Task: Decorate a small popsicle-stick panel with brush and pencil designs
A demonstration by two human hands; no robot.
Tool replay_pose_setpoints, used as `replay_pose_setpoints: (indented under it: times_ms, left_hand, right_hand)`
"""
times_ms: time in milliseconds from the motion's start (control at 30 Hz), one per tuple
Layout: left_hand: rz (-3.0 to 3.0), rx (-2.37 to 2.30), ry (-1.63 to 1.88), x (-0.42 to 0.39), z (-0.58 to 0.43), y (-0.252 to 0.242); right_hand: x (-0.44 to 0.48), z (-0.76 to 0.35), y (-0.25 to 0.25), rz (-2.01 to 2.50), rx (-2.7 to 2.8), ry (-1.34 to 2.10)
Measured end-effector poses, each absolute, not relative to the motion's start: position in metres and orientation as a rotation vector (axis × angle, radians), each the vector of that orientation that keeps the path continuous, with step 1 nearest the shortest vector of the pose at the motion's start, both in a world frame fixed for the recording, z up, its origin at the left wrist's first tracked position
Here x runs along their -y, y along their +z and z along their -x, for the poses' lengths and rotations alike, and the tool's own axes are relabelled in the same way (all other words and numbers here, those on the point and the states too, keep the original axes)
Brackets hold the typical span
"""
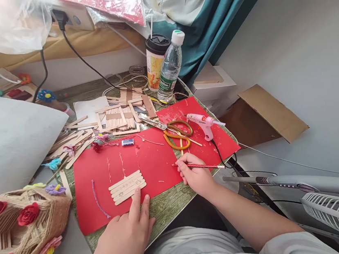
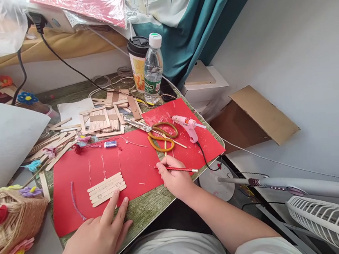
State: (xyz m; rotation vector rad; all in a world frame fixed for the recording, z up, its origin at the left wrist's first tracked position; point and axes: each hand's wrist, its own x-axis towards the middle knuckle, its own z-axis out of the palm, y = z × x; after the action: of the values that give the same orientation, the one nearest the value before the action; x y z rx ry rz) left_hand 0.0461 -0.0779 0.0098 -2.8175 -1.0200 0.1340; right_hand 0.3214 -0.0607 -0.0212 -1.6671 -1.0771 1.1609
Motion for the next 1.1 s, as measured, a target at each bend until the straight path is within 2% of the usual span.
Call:
replay_pose_setpoints:
  times_ms: [1100]
  left_hand:
    - [2.796,1.033,0.185,0.0802,-0.0445,0.0051]
  right_hand:
    - [0.0593,-0.3224,-0.019,1.707,1.204,1.099]
